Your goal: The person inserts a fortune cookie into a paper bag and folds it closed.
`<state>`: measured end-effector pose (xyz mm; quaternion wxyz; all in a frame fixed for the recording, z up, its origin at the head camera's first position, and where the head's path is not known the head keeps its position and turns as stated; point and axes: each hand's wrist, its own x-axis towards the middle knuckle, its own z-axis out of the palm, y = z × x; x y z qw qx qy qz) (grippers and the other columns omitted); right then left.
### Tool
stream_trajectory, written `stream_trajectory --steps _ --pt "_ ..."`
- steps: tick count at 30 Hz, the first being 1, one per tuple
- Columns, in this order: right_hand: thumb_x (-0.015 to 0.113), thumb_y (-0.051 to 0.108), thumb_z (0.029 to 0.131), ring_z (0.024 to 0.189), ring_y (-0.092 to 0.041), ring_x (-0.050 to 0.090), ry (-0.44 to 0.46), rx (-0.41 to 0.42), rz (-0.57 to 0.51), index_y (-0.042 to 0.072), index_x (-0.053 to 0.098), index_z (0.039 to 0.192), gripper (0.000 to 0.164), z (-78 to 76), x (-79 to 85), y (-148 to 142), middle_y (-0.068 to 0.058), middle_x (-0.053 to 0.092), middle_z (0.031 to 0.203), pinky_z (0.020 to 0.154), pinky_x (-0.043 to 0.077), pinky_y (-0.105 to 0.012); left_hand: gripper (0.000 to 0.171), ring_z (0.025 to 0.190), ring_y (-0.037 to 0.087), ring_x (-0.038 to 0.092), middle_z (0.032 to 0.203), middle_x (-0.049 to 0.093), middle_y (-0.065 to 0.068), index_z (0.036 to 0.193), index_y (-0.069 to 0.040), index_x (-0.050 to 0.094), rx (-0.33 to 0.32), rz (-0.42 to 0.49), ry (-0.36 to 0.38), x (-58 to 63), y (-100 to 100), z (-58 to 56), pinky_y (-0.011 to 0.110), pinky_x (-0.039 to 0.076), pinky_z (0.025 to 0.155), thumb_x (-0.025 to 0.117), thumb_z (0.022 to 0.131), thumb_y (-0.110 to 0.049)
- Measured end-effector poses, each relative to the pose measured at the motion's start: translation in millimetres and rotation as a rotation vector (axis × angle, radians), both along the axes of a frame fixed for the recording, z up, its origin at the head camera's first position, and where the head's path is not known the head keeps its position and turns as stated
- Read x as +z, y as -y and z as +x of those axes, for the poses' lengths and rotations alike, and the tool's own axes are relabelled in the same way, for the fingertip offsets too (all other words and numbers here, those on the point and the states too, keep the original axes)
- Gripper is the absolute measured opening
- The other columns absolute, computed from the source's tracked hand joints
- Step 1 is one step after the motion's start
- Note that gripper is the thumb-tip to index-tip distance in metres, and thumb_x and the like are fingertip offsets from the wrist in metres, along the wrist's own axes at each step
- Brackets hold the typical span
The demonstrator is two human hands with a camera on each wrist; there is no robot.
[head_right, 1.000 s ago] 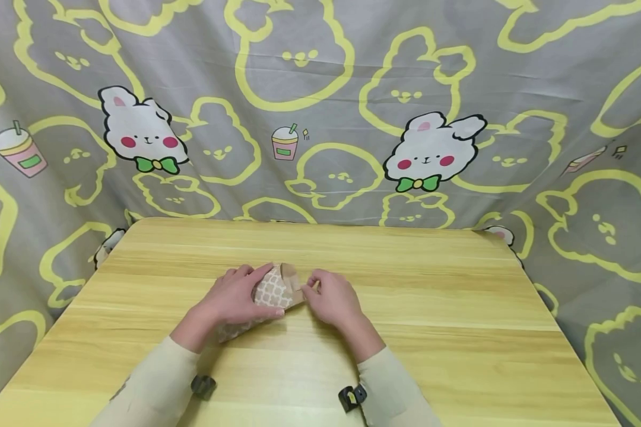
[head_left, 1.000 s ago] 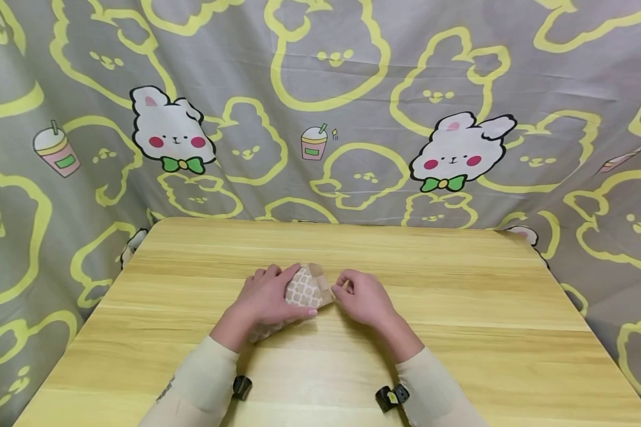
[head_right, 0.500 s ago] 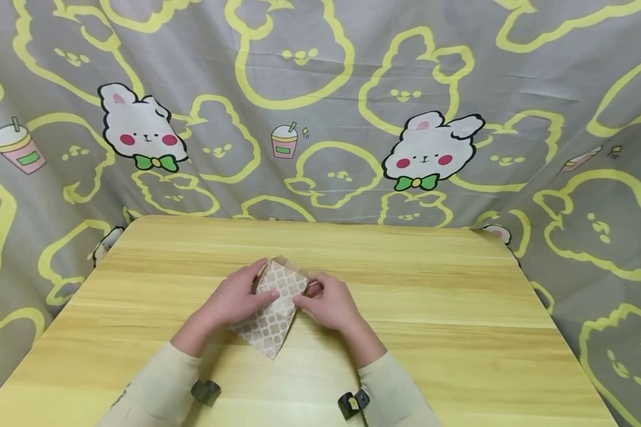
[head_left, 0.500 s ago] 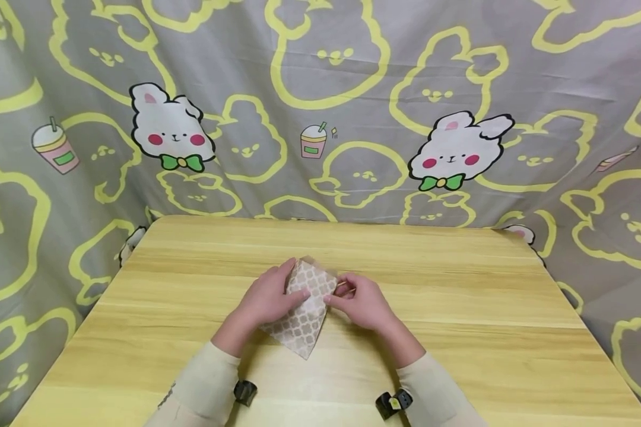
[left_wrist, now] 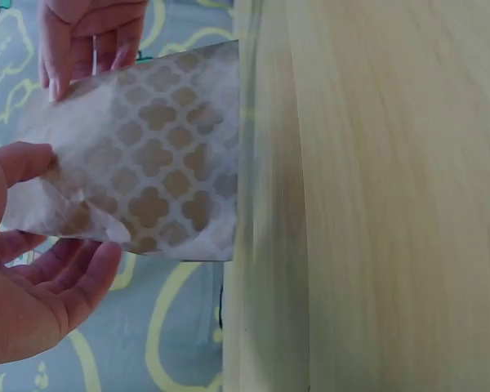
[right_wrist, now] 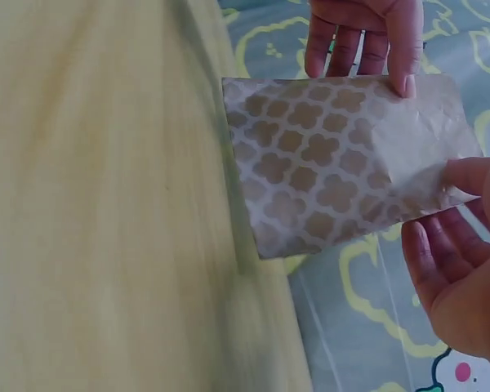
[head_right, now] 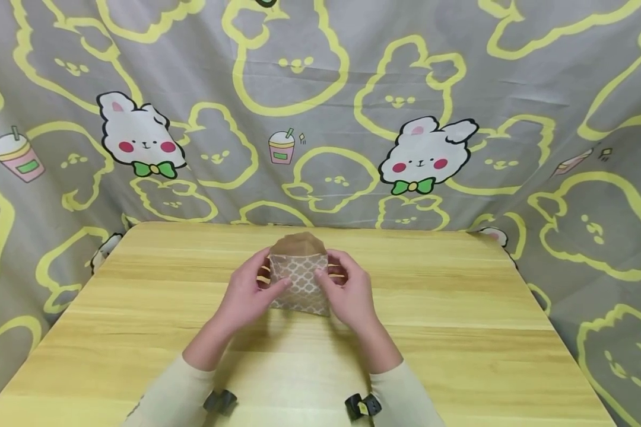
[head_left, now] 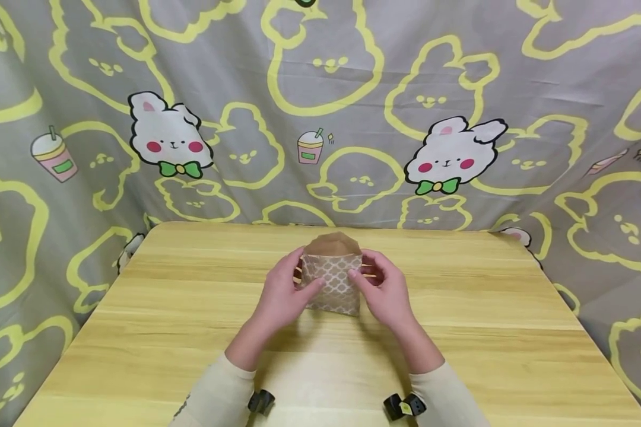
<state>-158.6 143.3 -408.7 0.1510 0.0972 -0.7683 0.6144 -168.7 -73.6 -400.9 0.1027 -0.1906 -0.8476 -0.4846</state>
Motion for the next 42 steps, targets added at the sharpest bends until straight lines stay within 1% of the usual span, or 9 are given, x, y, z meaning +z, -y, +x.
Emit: stream_trajectory --steps 4,7,14,19,26,28,30,37,42 --pt "0.076 0.001 0.088 0.093 -0.026 0.066 -0.059 -0.015 -0.021 0.001 0.068 0.118 0.031 -0.1 0.6 -4 -0.014 0.069 0.104 0.078 0.056 -0.031 0.051 0.086 0.021 0.059 0.1 0.061 0.004 0.126 -0.008 0.061 -0.012 0.033 -0.069 -2.2 -3 -0.2 0.038 0.055 0.07 0.084 0.083 -0.019" --pt "0.076 0.0 0.087 0.092 -0.023 0.067 -0.058 -0.009 -0.044 -0.001 0.069 0.115 0.029 -1.9 -1.6 -7 -0.014 0.07 0.101 0.078 0.056 -0.029 0.047 0.088 0.02 0.059 0.103 0.061 0.001 0.121 -0.008 0.063 -0.027 0.055 -0.078 -3.8 -5 -1.1 0.04 0.055 0.072 0.086 0.081 -0.018" --pt "0.078 -0.003 0.085 0.086 -0.02 0.066 0.0 0.015 -0.085 -0.005 0.069 0.106 0.022 -2.0 -3.8 -12 -0.017 0.069 0.095 0.075 0.056 -0.027 0.04 0.089 0.02 0.059 0.101 0.062 -0.004 0.113 -0.013 0.066 -0.062 0.138 -0.018 -8.9 -5 -4.9 0.046 0.054 0.076 0.087 0.08 -0.019" --pt "0.078 -0.01 0.081 0.082 -0.023 0.065 0.017 0.072 -0.092 -0.009 0.069 0.105 0.026 -1.6 -6.1 -12 -0.019 0.068 0.093 0.074 0.056 -0.031 0.031 0.083 0.016 0.06 0.092 0.065 -0.005 0.103 -0.015 0.066 -0.076 0.194 0.007 -12.5 -4 -6.0 0.047 0.052 0.075 0.087 0.08 -0.018" --pt "0.074 -0.011 0.084 0.074 -0.015 0.063 -0.03 0.132 -0.121 -0.008 0.071 0.103 0.02 -2.9 -12.9 -9 -0.019 0.068 0.089 0.064 0.053 -0.026 0.033 0.087 0.018 0.061 0.105 0.07 -0.001 0.118 -0.014 0.072 -0.15 0.296 0.09 -11.8 -5 -3.4 0.043 0.052 0.074 0.081 0.086 -0.013" --pt "0.073 -0.009 0.085 0.073 -0.015 0.062 -0.038 0.147 -0.131 -0.006 0.071 0.102 0.018 -2.9 -13.8 -9 -0.019 0.068 0.089 0.063 0.052 -0.025 0.029 0.091 0.019 0.062 0.108 0.07 0.001 0.116 -0.011 0.074 -0.153 0.311 0.089 -11.2 -7 -2.7 0.043 0.052 0.076 0.079 0.087 -0.011" --pt "0.073 -0.009 0.086 0.073 -0.015 0.061 -0.044 0.154 -0.13 -0.005 0.072 0.102 0.016 -2.8 -14.4 -9 -0.019 0.068 0.09 0.062 0.051 -0.025 0.022 0.094 0.021 0.063 0.107 0.071 0.005 0.11 -0.007 0.075 -0.145 0.317 0.069 -9.2 -8 -1.3 0.041 0.052 0.078 0.077 0.088 -0.007" --pt "0.073 -0.015 0.082 0.081 -0.017 0.065 -0.102 0.187 -0.096 -0.009 0.07 0.106 0.024 0.4 -8.6 -4 -0.017 0.07 0.099 0.069 0.054 -0.031 0.01 0.091 0.021 0.065 0.098 0.071 0.011 0.096 0.002 0.075 -0.15 0.337 0.0 15.9 -11 13.7 0.034 0.052 0.078 0.073 0.087 0.005" --pt "0.071 -0.017 0.082 0.064 -0.011 0.055 -0.159 0.166 -0.109 -0.007 0.071 0.098 0.018 0.7 -8.3 0 -0.012 0.07 0.092 0.055 0.046 -0.022 0.012 0.091 0.02 0.066 0.098 0.072 0.011 0.098 0.002 0.075 -0.155 0.346 -0.003 17.6 -12 15.1 0.035 0.053 0.078 0.075 0.086 0.005"
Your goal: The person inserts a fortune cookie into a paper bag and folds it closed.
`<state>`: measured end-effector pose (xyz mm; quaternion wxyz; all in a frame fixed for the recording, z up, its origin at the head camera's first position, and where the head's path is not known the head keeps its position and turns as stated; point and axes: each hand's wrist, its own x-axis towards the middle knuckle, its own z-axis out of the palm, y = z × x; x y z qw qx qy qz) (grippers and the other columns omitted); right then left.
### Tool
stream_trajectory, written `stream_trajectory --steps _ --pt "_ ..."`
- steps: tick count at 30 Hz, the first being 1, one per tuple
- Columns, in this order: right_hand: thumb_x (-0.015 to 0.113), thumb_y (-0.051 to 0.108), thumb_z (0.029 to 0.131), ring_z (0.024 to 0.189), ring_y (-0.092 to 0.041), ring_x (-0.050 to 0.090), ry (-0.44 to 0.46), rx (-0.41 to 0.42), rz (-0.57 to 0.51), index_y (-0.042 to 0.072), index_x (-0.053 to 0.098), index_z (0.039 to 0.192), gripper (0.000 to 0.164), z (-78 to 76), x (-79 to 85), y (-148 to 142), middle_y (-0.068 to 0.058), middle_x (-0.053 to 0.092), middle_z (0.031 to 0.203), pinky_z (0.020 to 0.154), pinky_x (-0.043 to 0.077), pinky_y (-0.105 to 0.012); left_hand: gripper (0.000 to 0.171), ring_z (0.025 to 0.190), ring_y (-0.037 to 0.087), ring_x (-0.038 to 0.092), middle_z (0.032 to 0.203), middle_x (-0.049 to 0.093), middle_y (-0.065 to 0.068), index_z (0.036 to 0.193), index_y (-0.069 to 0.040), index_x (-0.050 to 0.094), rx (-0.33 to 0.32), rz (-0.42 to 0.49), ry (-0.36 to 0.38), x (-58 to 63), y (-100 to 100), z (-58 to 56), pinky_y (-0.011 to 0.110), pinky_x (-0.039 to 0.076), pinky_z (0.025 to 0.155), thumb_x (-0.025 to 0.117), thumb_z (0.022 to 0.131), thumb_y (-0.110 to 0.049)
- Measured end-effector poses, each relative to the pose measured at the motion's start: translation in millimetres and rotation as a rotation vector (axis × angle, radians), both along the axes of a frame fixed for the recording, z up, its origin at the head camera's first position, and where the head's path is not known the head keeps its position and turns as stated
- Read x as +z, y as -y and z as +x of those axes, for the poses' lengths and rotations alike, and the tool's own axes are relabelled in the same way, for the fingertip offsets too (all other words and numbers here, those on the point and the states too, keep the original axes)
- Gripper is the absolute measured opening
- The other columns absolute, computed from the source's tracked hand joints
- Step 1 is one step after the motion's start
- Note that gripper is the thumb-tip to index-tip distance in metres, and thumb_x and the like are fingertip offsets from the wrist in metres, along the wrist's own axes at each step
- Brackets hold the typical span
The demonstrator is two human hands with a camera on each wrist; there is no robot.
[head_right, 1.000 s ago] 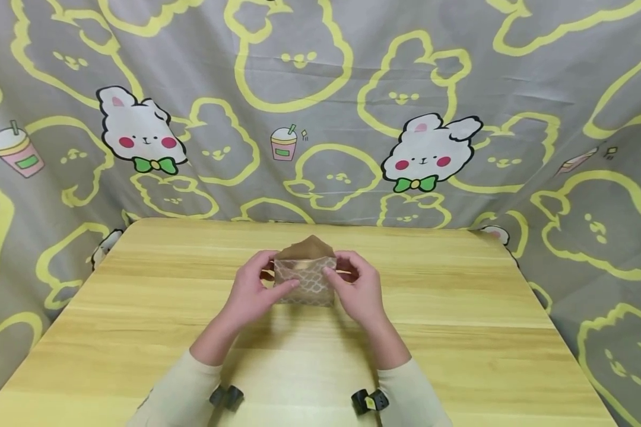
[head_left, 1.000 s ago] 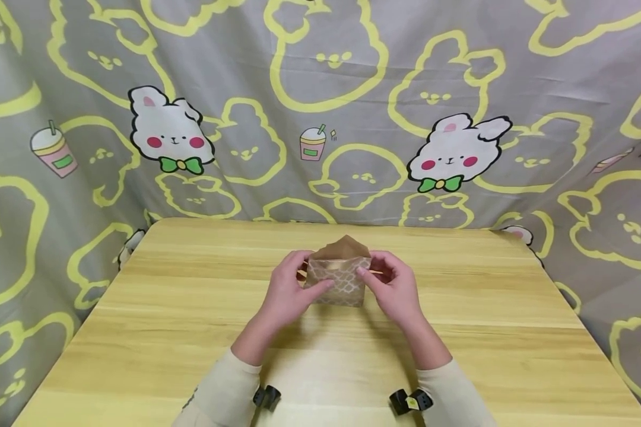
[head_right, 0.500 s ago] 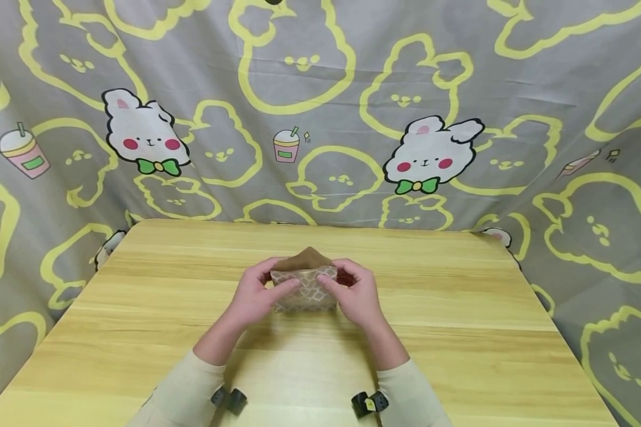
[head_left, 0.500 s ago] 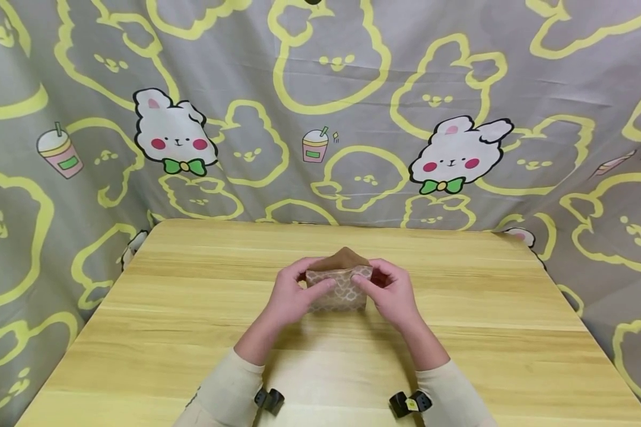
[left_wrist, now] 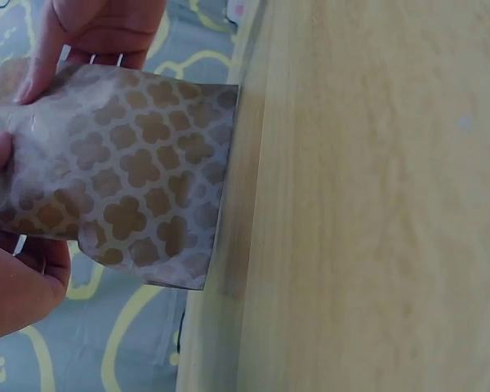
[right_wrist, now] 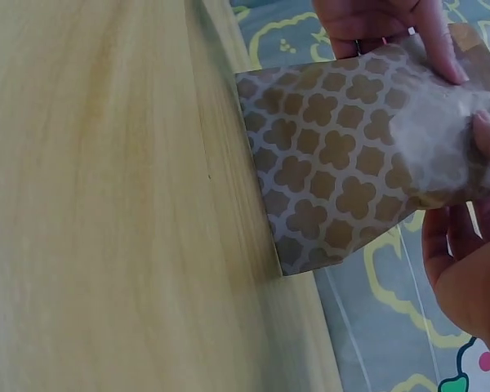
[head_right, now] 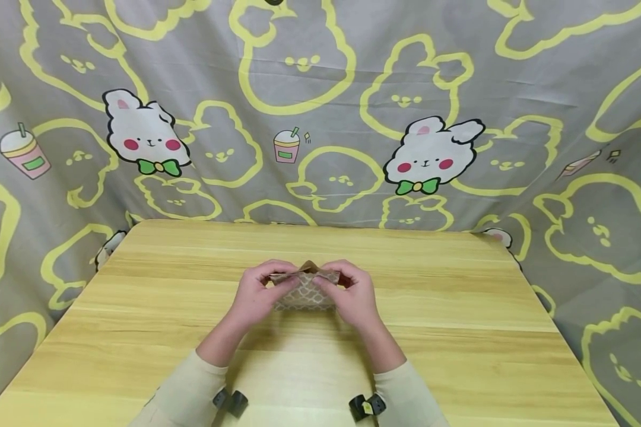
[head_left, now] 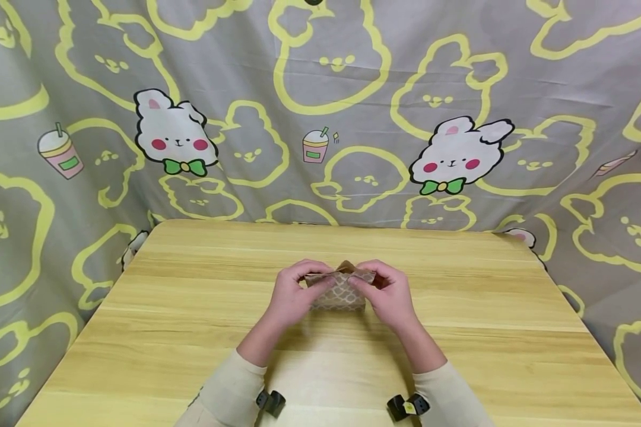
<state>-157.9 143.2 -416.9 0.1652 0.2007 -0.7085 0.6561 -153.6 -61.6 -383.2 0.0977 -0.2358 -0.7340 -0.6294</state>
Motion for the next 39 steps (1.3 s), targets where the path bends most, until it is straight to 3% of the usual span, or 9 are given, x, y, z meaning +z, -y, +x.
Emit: stream_trajectory --steps 2,6,13,21,28,36,39 --pt "0.071 -0.017 0.082 0.064 -0.011 0.054 -0.025 0.002 -0.022 -0.005 0.071 0.095 0.018 -0.5 -1.7 1 -0.01 0.07 0.092 0.053 0.043 -0.021 0.015 0.092 0.02 0.066 0.1 0.072 0.011 0.1 0.002 0.076 -0.009 -0.002 0.004 0.0 0 0.0 0.034 0.053 0.079 0.076 0.085 0.004" --pt "0.07 -0.018 0.083 0.083 -0.015 0.064 -0.076 0.043 -0.042 -0.005 0.071 0.093 0.017 -2.5 -6.1 0 -0.011 0.07 0.096 0.062 0.051 -0.023 0.015 0.095 0.02 0.066 0.102 0.072 0.011 0.101 0.003 0.076 -0.036 0.009 0.021 -0.5 0 -0.2 0.034 0.053 0.081 0.075 0.085 0.005" --pt "0.075 -0.019 0.077 0.091 -0.019 0.067 -0.142 0.066 0.013 -0.002 0.075 0.092 0.023 -2.6 -9.1 1 -0.015 0.071 0.098 0.071 0.054 -0.026 0.007 0.087 0.018 0.068 0.094 0.073 0.011 0.091 0.003 0.076 -0.03 0.014 0.0 -0.4 -2 1.4 0.033 0.054 0.073 0.074 0.085 0.007" --pt "0.073 -0.02 0.078 0.09 -0.02 0.068 -0.14 0.093 -0.055 -0.007 0.075 0.088 0.016 -4.8 -12.5 2 -0.015 0.072 0.094 0.071 0.056 -0.028 0.014 0.09 0.018 0.068 0.098 0.073 0.013 0.098 0.005 0.075 -0.072 0.017 0.007 -0.6 -3 1.9 0.035 0.055 0.078 0.074 0.085 0.008" --pt "0.074 -0.021 0.077 0.092 -0.022 0.069 -0.119 0.149 -0.067 -0.008 0.074 0.096 0.023 -7.4 -19.0 0 -0.014 0.073 0.098 0.074 0.057 -0.031 0.01 0.089 0.021 0.069 0.096 0.072 0.016 0.092 0.006 0.075 -0.097 0.008 -0.007 -3.0 -3 1.6 0.035 0.057 0.078 0.072 0.084 0.012" --pt "0.072 -0.02 0.078 0.088 -0.021 0.07 -0.101 0.159 -0.085 -0.008 0.074 0.088 0.015 -9.7 -23.1 -2 -0.009 0.074 0.094 0.07 0.057 -0.03 0.02 0.094 0.018 0.068 0.1 0.073 0.014 0.102 0.003 0.074 -0.112 0.013 0.083 -4.8 -3 -0.1 0.035 0.054 0.083 0.078 0.083 0.005" --pt "0.073 -0.02 0.079 0.089 -0.02 0.07 -0.086 0.167 -0.072 -0.007 0.074 0.093 0.019 -8.9 -22.7 -3 -0.009 0.074 0.097 0.072 0.057 -0.03 0.016 0.092 0.02 0.069 0.098 0.073 0.014 0.098 0.004 0.075 -0.108 -0.004 0.043 -6.1 -3 -0.8 0.035 0.055 0.082 0.077 0.082 0.007"
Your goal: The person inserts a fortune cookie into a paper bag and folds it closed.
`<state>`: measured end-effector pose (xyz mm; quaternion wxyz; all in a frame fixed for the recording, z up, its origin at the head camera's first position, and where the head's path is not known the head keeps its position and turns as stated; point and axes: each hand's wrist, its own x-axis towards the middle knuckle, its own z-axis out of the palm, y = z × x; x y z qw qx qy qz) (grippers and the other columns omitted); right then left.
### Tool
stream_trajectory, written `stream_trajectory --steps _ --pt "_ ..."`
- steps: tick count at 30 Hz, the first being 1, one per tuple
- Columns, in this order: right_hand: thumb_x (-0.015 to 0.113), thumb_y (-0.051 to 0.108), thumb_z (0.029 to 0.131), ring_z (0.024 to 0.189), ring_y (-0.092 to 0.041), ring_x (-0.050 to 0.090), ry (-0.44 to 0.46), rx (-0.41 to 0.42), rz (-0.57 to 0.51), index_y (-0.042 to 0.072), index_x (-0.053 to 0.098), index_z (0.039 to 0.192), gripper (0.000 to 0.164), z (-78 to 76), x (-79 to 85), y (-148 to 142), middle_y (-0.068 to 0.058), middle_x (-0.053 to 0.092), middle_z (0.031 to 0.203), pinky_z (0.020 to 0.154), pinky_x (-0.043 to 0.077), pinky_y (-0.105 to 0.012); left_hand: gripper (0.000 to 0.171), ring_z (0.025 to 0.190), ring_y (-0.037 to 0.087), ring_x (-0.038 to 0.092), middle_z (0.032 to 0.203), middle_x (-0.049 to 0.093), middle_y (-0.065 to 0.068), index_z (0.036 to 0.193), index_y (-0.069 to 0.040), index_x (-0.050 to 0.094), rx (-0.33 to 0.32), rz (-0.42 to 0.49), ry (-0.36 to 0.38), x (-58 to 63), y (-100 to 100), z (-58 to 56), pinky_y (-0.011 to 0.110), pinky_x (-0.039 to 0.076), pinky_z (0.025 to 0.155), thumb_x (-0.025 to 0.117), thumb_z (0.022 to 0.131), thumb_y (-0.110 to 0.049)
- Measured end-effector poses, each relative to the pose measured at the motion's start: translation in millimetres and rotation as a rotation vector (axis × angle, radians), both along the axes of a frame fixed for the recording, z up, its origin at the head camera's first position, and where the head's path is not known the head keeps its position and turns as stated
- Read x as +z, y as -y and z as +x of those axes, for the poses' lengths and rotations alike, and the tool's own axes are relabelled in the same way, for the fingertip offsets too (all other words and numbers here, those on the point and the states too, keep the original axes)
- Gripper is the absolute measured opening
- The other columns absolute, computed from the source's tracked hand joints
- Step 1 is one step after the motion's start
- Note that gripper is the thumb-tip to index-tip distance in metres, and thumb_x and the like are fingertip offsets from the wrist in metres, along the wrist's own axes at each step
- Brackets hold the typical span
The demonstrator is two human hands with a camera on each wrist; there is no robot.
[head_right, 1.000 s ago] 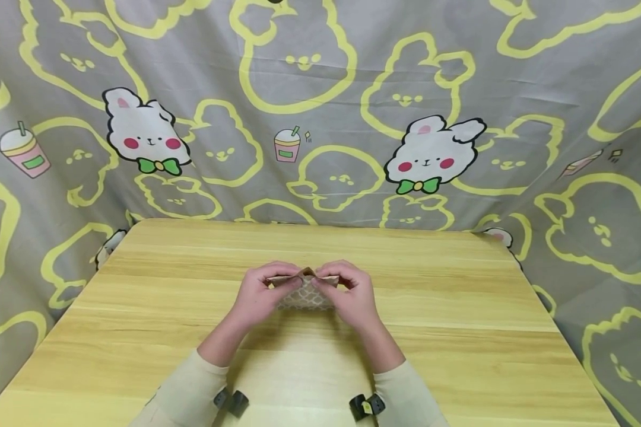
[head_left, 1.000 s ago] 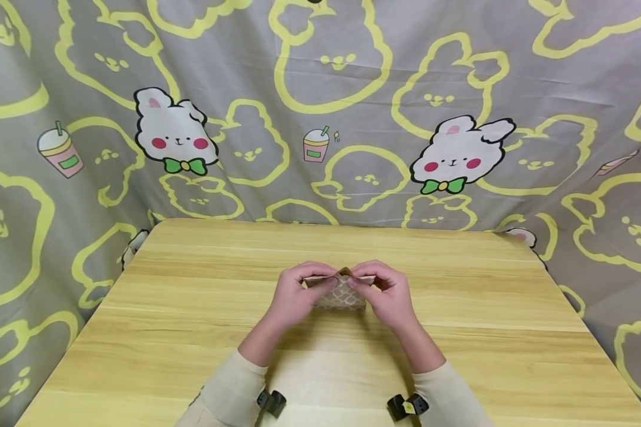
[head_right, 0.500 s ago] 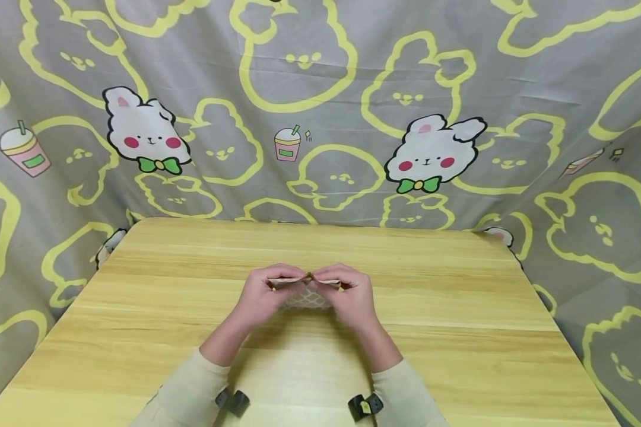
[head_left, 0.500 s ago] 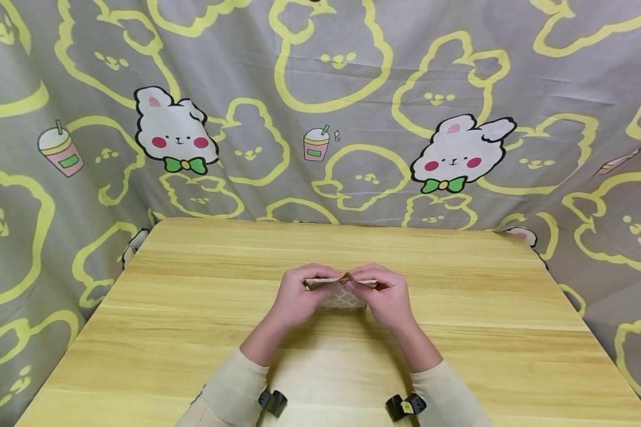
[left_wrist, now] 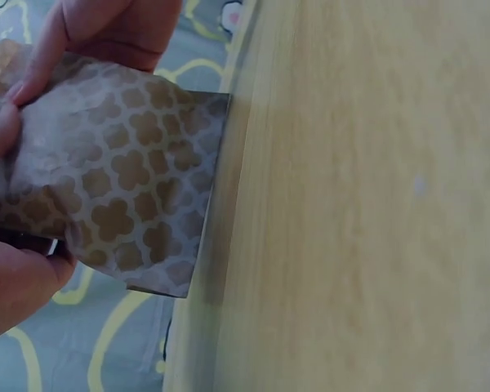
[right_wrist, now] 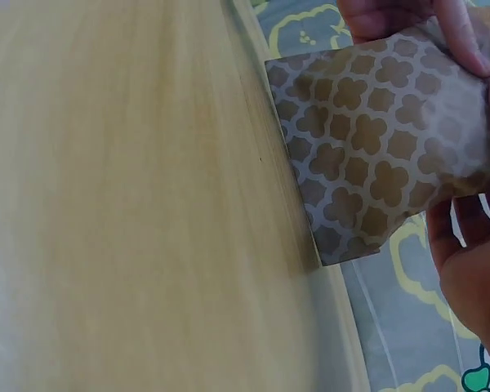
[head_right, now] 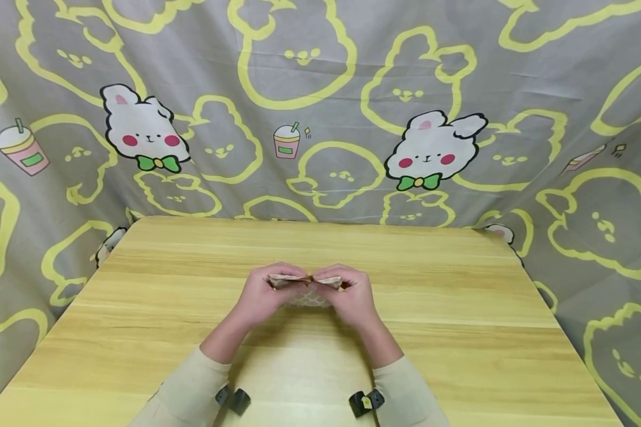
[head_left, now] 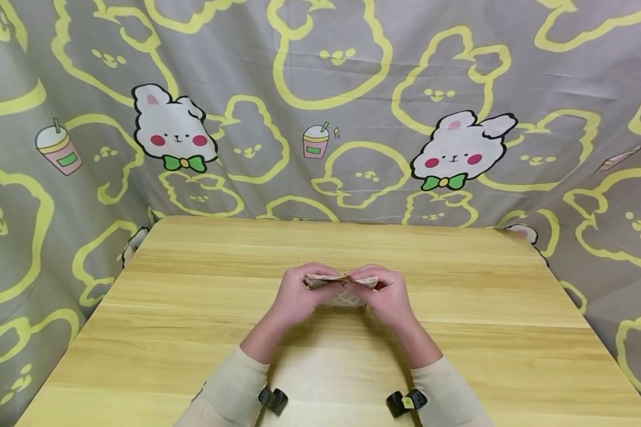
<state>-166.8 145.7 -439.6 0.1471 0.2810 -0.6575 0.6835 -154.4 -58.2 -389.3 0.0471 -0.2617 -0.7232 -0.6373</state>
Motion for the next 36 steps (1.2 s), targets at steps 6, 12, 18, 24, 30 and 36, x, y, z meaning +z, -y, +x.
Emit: stream_trajectory --steps 6,12,18,24,30,36 --pt "0.072 -0.019 0.08 0.089 -0.022 0.07 0.004 0.023 0.023 -0.006 0.074 0.097 0.022 -0.8 -1.5 -1 -0.01 0.073 0.099 0.073 0.058 -0.034 0.013 0.087 0.021 0.07 0.094 0.073 0.014 0.094 0.005 0.075 0.004 0.004 -0.033 -2.3 -1 -0.8 0.035 0.057 0.077 0.076 0.082 0.01" --pt "0.074 -0.011 0.084 0.087 -0.022 0.07 0.016 0.011 0.003 -0.008 0.073 0.094 0.01 -0.7 -2.9 -1 -0.008 0.074 0.097 0.071 0.057 -0.031 0.02 0.091 0.018 0.069 0.098 0.073 0.01 0.101 0.003 0.074 -0.02 0.022 0.05 -4.2 0 -2.1 0.037 0.056 0.08 0.078 0.081 0.008" --pt "0.072 -0.015 0.083 0.088 -0.019 0.069 0.068 0.046 0.063 -0.001 0.074 0.106 0.027 -1.8 -7.6 -3 -0.008 0.074 0.101 0.072 0.057 -0.03 0.011 0.084 0.018 0.069 0.091 0.072 0.012 0.09 0.003 0.075 0.026 -0.039 -0.005 -2.0 0 -0.9 0.034 0.057 0.076 0.077 0.081 0.009" --pt "0.068 -0.021 0.081 0.092 -0.019 0.069 0.049 0.052 0.026 -0.005 0.075 0.096 0.023 -5.0 -10.6 -4 -0.006 0.074 0.101 0.075 0.057 -0.031 0.019 0.091 0.019 0.069 0.099 0.073 0.012 0.101 0.005 0.074 0.013 -0.045 0.053 1.1 1 -0.2 0.034 0.056 0.08 0.078 0.083 0.005" --pt "0.071 -0.016 0.083 0.091 -0.022 0.07 0.061 0.055 0.056 -0.001 0.075 0.104 0.026 -4.5 -9.1 -5 -0.008 0.074 0.101 0.075 0.057 -0.033 0.013 0.089 0.02 0.069 0.095 0.073 0.01 0.094 0.001 0.077 0.029 -0.088 0.012 1.1 1 -0.2 0.034 0.056 0.08 0.078 0.082 0.007" --pt "0.072 -0.014 0.084 0.09 -0.02 0.069 0.065 0.025 0.082 0.0 0.075 0.1 0.022 -3.8 -9.3 -8 -0.005 0.074 0.1 0.074 0.056 -0.03 0.014 0.088 0.021 0.069 0.094 0.073 0.01 0.093 0.002 0.076 0.046 -0.105 -0.023 -0.7 0 -1.0 0.033 0.056 0.079 0.078 0.081 0.009"
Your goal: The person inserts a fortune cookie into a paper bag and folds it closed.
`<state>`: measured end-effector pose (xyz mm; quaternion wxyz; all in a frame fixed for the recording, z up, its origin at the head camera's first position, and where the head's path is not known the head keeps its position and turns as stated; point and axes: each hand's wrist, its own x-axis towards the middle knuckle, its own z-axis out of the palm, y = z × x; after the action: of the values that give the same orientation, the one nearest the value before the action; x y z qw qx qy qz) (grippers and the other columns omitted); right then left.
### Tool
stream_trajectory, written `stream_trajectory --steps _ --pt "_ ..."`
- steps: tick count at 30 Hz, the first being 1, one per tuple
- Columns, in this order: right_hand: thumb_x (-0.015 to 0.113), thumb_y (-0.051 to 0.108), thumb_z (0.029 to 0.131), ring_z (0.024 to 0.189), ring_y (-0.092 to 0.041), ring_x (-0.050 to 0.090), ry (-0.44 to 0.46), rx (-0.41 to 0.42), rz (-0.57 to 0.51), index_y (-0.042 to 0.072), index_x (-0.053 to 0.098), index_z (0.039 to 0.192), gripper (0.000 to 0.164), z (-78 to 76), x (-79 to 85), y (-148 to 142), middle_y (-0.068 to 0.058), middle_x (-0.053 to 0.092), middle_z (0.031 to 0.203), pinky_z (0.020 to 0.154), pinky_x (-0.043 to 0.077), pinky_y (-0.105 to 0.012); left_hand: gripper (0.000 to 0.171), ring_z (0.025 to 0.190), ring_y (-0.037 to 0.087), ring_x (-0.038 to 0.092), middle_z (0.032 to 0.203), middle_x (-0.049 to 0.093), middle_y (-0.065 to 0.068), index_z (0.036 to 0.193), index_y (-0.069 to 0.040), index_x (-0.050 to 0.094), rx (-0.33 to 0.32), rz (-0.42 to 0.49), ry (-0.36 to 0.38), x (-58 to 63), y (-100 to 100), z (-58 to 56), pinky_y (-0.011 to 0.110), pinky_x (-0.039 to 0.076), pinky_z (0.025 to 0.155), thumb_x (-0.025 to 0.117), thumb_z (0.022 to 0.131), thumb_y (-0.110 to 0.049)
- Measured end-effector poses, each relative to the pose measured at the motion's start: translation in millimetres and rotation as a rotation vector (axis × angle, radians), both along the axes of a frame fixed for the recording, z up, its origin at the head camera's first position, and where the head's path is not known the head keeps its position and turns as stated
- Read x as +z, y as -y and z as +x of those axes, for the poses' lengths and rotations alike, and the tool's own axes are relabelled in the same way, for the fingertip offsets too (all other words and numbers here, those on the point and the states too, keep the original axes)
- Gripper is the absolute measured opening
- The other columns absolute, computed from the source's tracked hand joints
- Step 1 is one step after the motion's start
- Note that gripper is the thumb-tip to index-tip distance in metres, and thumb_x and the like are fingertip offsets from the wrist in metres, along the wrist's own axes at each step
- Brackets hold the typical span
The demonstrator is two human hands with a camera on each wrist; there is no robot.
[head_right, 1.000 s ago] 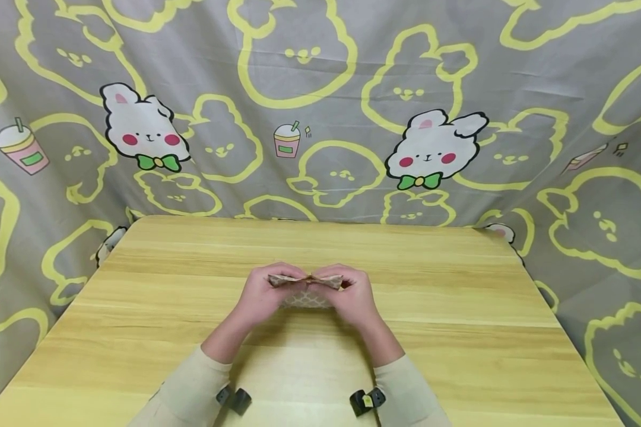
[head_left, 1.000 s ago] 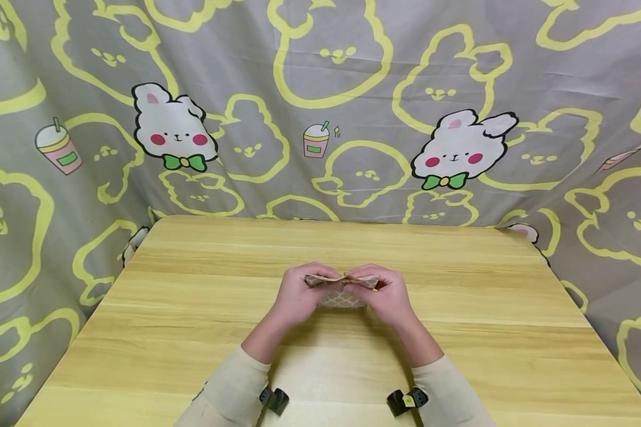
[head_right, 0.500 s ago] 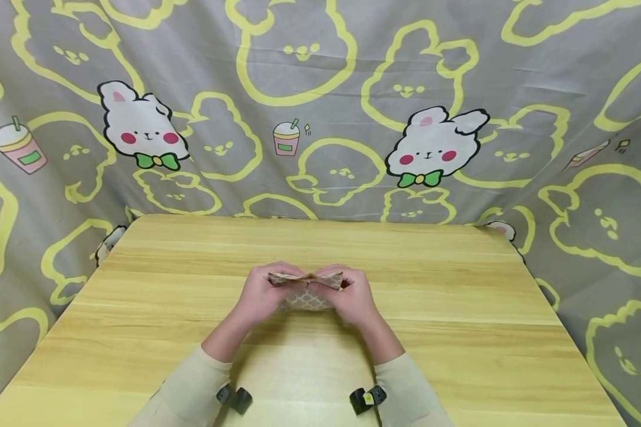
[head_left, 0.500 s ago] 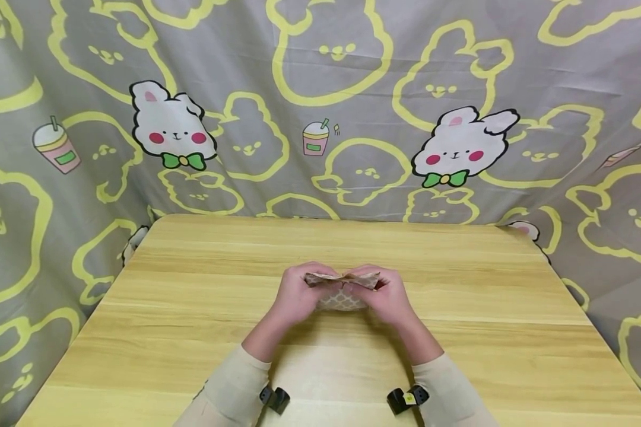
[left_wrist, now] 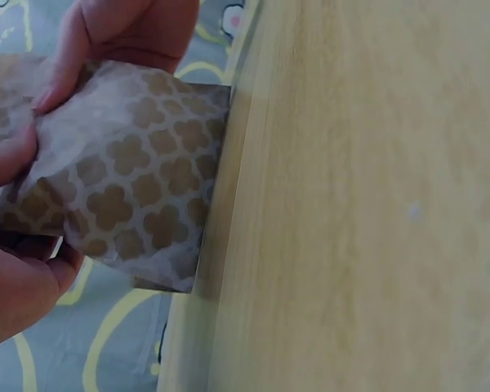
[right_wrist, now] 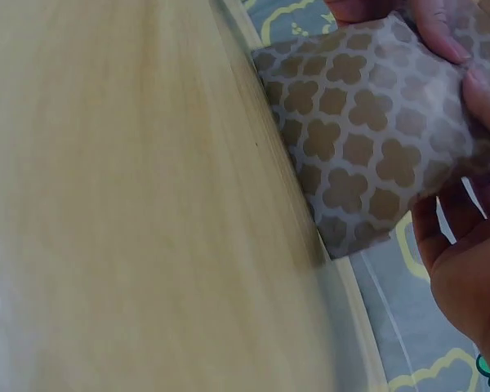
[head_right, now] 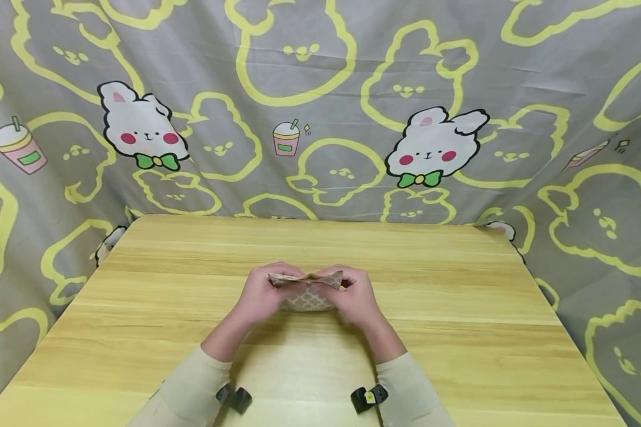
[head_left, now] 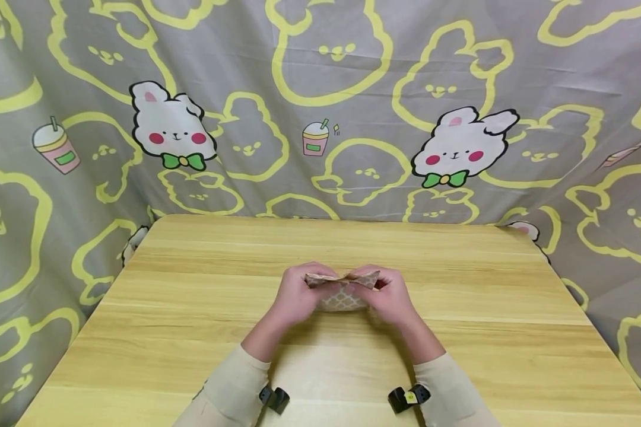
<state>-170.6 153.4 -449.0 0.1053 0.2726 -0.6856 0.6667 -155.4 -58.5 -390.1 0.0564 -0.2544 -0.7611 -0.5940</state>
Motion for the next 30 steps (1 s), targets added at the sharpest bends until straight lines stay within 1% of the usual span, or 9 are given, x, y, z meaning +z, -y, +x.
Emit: stream_trajectory --steps 2,6,9,12,15,18,24,26,30 --pt "0.07 -0.016 0.082 0.088 -0.018 0.069 -0.025 -0.007 -0.016 0.0 0.076 0.097 0.023 -0.6 -1.6 0 -0.003 0.073 0.099 0.072 0.056 -0.029 0.016 0.089 0.02 0.069 0.096 0.073 0.01 0.096 0.002 0.076 -0.015 -0.004 0.02 0.5 1 0.0 0.033 0.056 0.08 0.078 0.082 0.008" --pt "0.071 -0.015 0.083 0.089 -0.021 0.069 -0.04 -0.008 -0.008 0.0 0.076 0.099 0.022 -0.7 -2.5 -1 -0.006 0.074 0.099 0.072 0.057 -0.03 0.017 0.09 0.015 0.068 0.096 0.073 0.001 0.096 -0.006 0.077 -0.032 -0.019 0.017 -18.9 3 -10.9 0.034 0.056 0.08 0.081 0.082 0.001" --pt "0.074 -0.013 0.082 0.091 -0.022 0.07 -0.005 -0.007 0.032 0.002 0.076 0.103 0.025 0.5 -0.5 -1 -0.006 0.074 0.101 0.076 0.056 -0.031 0.015 0.087 0.013 0.068 0.091 0.073 -0.006 0.09 -0.013 0.078 -0.012 -0.044 -0.032 -34.6 5 -19.7 0.032 0.056 0.079 0.082 0.081 -0.001" --pt "0.074 -0.016 0.08 0.091 -0.02 0.07 0.0 0.0 0.038 0.004 0.077 0.102 0.03 0.5 0.6 0 -0.004 0.074 0.101 0.077 0.056 -0.032 0.016 0.087 0.013 0.069 0.091 0.073 -0.006 0.09 -0.013 0.078 -0.006 -0.054 -0.036 -34.1 5 -19.8 0.032 0.056 0.078 0.082 0.081 0.0" --pt "0.073 -0.019 0.079 0.088 -0.02 0.07 -0.037 0.005 0.027 0.002 0.077 0.096 0.027 -1.2 0.5 0 -0.005 0.074 0.096 0.076 0.056 -0.031 0.018 0.09 0.013 0.068 0.095 0.073 -0.005 0.095 -0.011 0.078 -0.023 -0.056 -0.014 -33.2 5 -19.7 0.033 0.056 0.079 0.082 0.081 -0.001" --pt "0.073 -0.019 0.079 0.087 -0.019 0.07 -0.043 -0.001 0.026 -0.001 0.077 0.093 0.024 -1.8 0.8 0 -0.007 0.074 0.094 0.075 0.056 -0.031 0.019 0.091 0.013 0.068 0.096 0.073 -0.005 0.097 -0.011 0.078 -0.044 -0.061 -0.003 -32.7 6 -19.6 0.033 0.055 0.08 0.083 0.081 -0.002" --pt "0.075 -0.019 0.077 0.092 -0.018 0.07 0.046 0.024 0.081 -0.005 0.073 0.106 0.032 0.5 2.8 -1 -0.01 0.074 0.103 0.078 0.056 -0.032 0.018 0.083 0.014 0.07 0.091 0.073 -0.002 0.089 -0.01 0.078 -0.046 -0.042 -0.051 -34.2 5 -20.7 0.031 0.057 0.074 0.081 0.079 0.005" --pt "0.074 -0.02 0.077 0.09 -0.018 0.07 0.047 0.029 0.108 -0.006 0.073 0.105 0.031 3.3 7.9 0 -0.01 0.074 0.101 0.077 0.056 -0.032 0.018 0.084 0.014 0.069 0.091 0.073 -0.002 0.089 -0.01 0.078 -0.038 -0.052 -0.051 -34.5 5 -20.8 0.031 0.057 0.074 0.082 0.079 0.004" --pt "0.075 -0.019 0.076 0.086 -0.016 0.069 0.043 -0.014 0.129 -0.003 0.076 0.097 0.027 5.7 12.6 2 -0.012 0.074 0.095 0.074 0.056 -0.031 0.022 0.09 0.011 0.068 0.096 0.073 -0.006 0.098 -0.013 0.078 -0.031 -0.093 0.002 -33.1 6 -20.0 0.031 0.055 0.079 0.085 0.079 -0.003"
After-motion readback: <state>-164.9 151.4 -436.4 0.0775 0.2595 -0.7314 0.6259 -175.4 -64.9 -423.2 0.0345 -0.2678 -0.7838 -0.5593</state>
